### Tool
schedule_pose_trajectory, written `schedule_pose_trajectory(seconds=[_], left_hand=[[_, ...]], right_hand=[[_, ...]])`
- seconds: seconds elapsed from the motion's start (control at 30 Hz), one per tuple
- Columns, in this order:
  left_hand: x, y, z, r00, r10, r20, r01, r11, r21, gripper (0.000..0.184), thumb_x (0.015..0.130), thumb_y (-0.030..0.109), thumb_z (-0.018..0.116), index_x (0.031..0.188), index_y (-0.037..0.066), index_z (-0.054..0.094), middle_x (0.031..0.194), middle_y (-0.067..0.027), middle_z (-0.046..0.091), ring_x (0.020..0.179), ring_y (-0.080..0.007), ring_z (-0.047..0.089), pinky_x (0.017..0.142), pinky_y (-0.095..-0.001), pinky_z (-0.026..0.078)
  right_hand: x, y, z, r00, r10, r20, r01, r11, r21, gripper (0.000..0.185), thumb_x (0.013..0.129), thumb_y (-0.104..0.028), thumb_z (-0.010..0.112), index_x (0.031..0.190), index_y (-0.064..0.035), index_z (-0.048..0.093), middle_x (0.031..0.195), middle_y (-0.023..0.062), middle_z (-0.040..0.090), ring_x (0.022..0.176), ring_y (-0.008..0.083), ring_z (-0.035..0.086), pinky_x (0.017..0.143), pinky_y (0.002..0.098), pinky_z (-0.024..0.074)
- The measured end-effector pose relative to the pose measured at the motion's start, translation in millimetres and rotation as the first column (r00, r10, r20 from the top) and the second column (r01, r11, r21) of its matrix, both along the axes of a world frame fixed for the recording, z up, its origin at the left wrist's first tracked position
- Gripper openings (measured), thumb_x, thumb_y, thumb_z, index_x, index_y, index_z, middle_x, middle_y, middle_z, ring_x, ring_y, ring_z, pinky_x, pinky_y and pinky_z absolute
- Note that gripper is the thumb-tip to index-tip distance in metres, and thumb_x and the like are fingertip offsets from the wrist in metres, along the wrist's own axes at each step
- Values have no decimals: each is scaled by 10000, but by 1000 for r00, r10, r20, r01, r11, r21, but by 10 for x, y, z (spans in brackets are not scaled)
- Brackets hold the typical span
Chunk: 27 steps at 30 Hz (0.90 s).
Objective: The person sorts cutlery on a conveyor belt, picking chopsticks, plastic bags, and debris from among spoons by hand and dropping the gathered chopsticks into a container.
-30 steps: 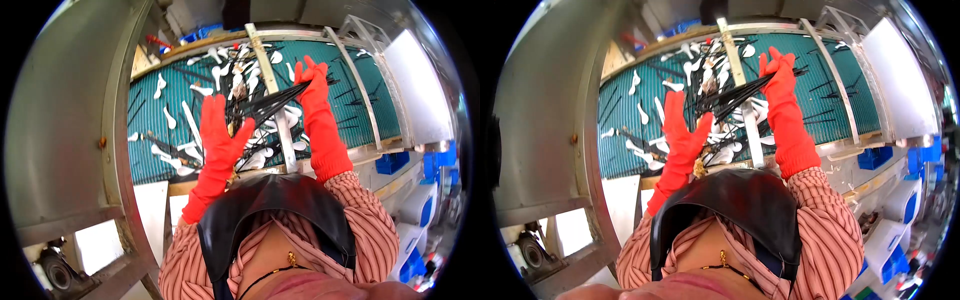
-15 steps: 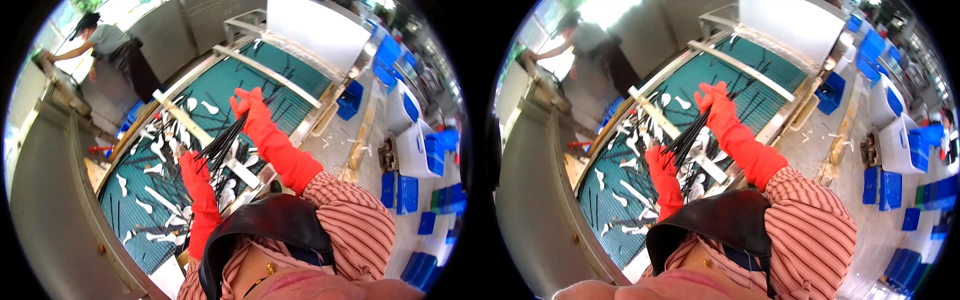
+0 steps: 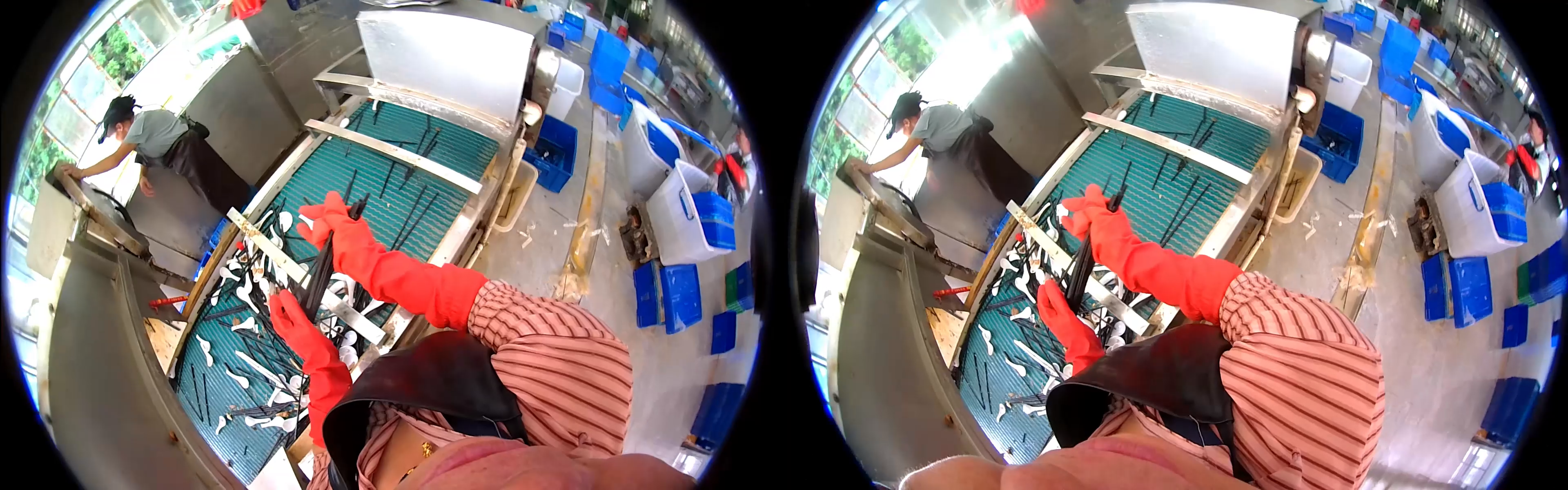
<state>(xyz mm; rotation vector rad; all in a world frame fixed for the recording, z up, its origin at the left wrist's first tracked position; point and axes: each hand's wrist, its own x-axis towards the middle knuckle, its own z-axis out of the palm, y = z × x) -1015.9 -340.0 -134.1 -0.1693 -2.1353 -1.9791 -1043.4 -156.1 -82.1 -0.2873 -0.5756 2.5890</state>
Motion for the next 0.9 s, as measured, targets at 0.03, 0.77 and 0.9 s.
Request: schedule_pose_trajectory(seconds=[0.03, 0.77, 0.9], left_hand=[[1, 25, 36, 997, -64, -44, 61, 997, -53, 463, 1095, 344, 586, 1273, -83, 613, 1162, -144, 630, 1025, -223, 590, 926, -367, 474], [357, 286, -445, 989, 12, -151, -122, 650, -750, 731, 975, 479, 684, 1478, -31, 537, 1545, -309, 480, 1450, -450, 439, 1211, -486, 343], [263, 774, -161, 954, -171, -247, -47, 726, -686, 687, 985, 405, 693, 1484, -39, 532, 1596, -324, 408, 1490, -452, 387, 1226, -488, 319]], right_hand=[[66, 56, 38, 998, 16, -53, -15, 999, 31, 596, 1105, -448, 511, 1120, 133, 644, 580, 18, 491, 528, 142, 488, 940, 400, 607], [3011, 3353, -1170, 556, -830, 41, 827, 546, -136, 645, 837, 110, 650, 1299, -213, 337, 1332, 193, 599, 836, 245, 634, 978, 458, 599], [4166, 3506, -1556, 219, -946, 240, 967, 243, 78, 647, 818, 98, 692, 1382, -107, 450, 1234, 157, 626, 808, 217, 643, 882, 397, 592]])
